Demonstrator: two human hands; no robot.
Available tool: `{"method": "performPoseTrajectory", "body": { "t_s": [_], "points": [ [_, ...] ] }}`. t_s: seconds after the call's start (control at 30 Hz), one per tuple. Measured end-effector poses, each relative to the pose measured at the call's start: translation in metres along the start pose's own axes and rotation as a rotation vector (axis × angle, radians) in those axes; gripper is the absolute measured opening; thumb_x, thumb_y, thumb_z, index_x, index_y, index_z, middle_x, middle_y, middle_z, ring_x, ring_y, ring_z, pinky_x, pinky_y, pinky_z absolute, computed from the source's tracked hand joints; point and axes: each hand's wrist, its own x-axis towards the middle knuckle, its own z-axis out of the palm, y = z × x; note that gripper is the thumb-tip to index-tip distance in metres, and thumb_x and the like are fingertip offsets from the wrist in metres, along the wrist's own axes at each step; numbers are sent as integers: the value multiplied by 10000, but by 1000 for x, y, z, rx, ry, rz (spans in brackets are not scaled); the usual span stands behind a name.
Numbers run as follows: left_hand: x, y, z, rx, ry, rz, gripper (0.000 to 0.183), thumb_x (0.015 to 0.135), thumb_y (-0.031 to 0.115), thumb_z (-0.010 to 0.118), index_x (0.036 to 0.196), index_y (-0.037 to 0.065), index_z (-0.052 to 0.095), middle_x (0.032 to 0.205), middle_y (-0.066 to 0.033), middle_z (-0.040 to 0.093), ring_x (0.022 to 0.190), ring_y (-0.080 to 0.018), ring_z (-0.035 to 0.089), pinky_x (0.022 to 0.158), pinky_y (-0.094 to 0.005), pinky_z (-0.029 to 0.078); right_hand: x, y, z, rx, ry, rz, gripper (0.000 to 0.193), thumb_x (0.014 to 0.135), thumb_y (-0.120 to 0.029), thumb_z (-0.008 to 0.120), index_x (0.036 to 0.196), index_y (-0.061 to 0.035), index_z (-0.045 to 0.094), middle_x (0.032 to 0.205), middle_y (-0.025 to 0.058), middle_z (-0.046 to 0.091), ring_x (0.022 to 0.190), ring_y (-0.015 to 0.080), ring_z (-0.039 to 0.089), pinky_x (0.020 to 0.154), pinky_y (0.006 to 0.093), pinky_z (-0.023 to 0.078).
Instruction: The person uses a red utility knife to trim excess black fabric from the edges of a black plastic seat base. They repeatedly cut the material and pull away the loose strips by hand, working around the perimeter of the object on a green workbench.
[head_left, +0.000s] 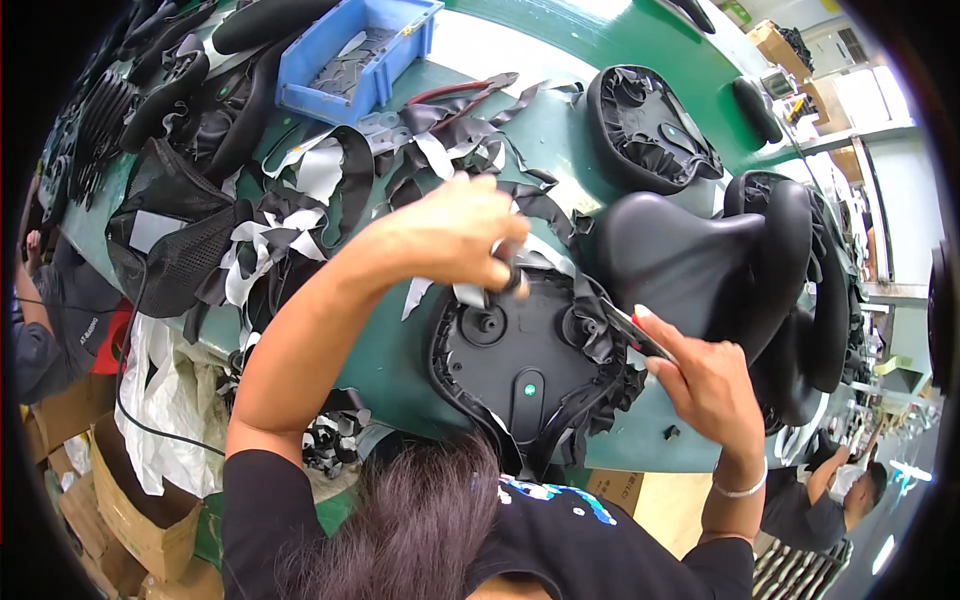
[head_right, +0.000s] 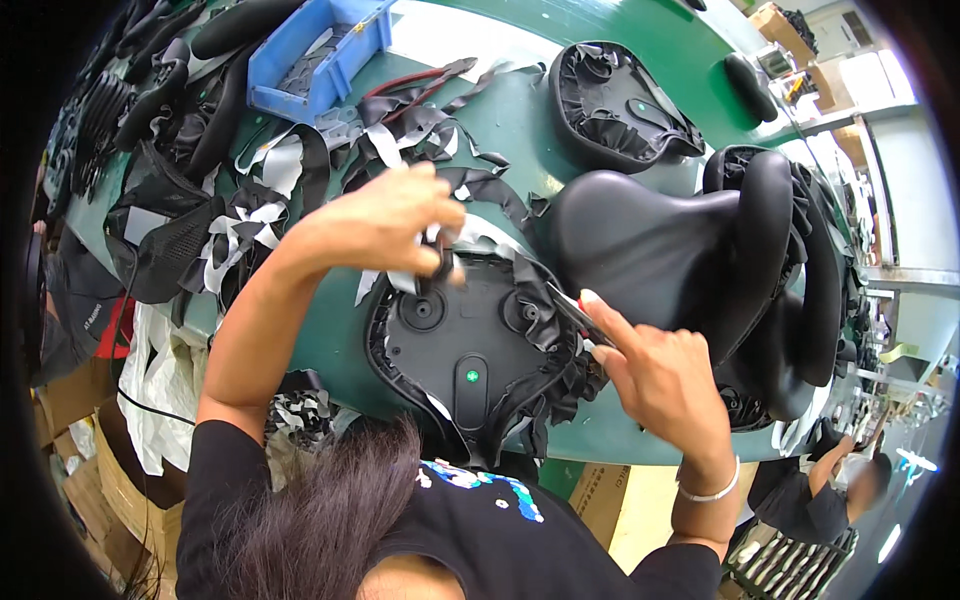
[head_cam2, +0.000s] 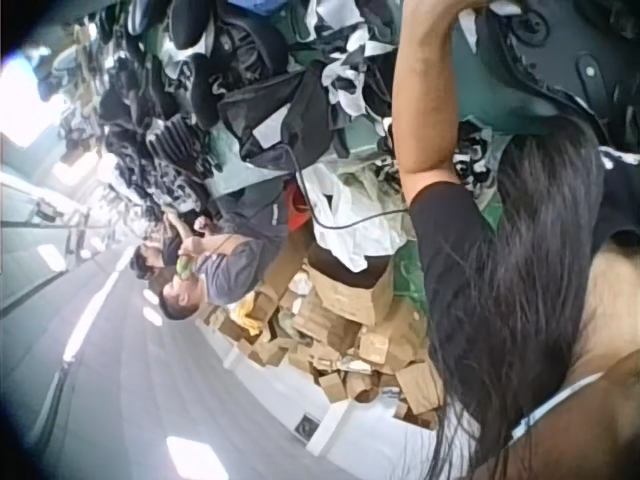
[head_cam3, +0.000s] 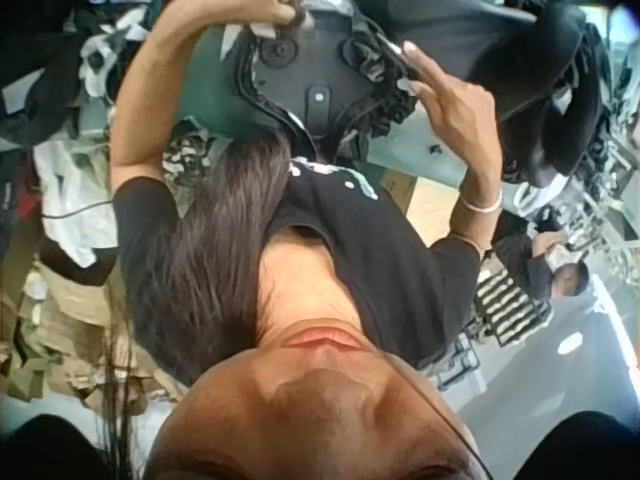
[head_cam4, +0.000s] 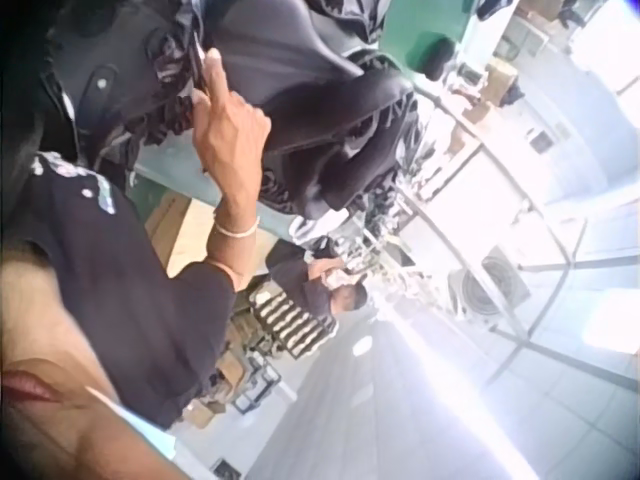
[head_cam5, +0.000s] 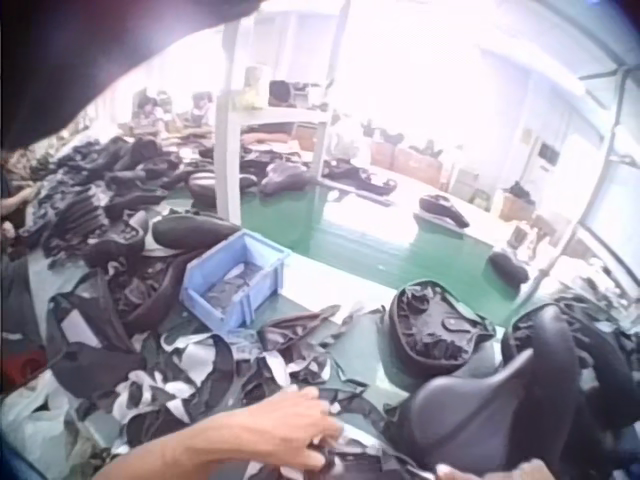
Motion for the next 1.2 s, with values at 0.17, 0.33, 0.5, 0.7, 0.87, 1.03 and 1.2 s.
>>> {"method": "performPoseTrajectory", "body": {
  "t_s": [0.17,0.33,0.5,0.7,0.87,1.03,1.2],
  "points": [
    [21,28,12,-1250,5,345,293,976,241,530,851,-12,610,904,-77,655,861,-194,628,852,-328,478,13,12,9,66,60,-154,505,854,-178,619,1345,-158,500,616,97,565,520,299,552,471,404,389],
    [29,39,-4,-1314,783,167,237,1010,258,456,960,47,552,706,-29,525,568,-130,502,485,-252,395,-23,-9,45,-153,137,12,588,842,-217,654,1393,-161,454,568,70,507,449,260,518,430,371,364],
    [-44,30,-39,-790,1739,269,157,925,154,479,801,97,556,734,-13,553,610,-112,476,506,-258,356,-71,-47,92,694,215,371,520,924,-149,570,1415,-110,403,687,142,638,518,254,618,490,345,464],
    [-32,34,11,-144,476,-285,274,791,242,704,894,15,590,795,-162,616,721,-301,614,654,-383,494,-72,-40,117,1255,586,486,492,955,-138,541,1389,-16,344,848,68,600,564,72,511,500,199,437],
    [-41,-1,27,-721,357,-325,317,820,272,703,944,24,550,809,-70,586,766,-170,572,708,-313,453,-55,-30,107,1241,822,425,418,971,-184,522,1330,-13,392,798,61,582,561,82,515,507,207,438],
    [-7,-36,-17,-463,984,-577,201,829,151,614,1012,72,585,914,-100,638,831,-228,610,746,-316,465,-47,-32,117,1208,969,409,393,969,-166,514,1308,1,405,835,70,592,613,93,537,597,228,470],
    [-6,-1,101,88,603,-13,327,736,144,640,1051,77,584,1251,-112,550,1227,-345,462,968,-488,363,-57,-15,170,812,724,464,333,946,-212,550,1169,34,532,1095,141,603,1007,256,556,892,378,428]
  ]
}}
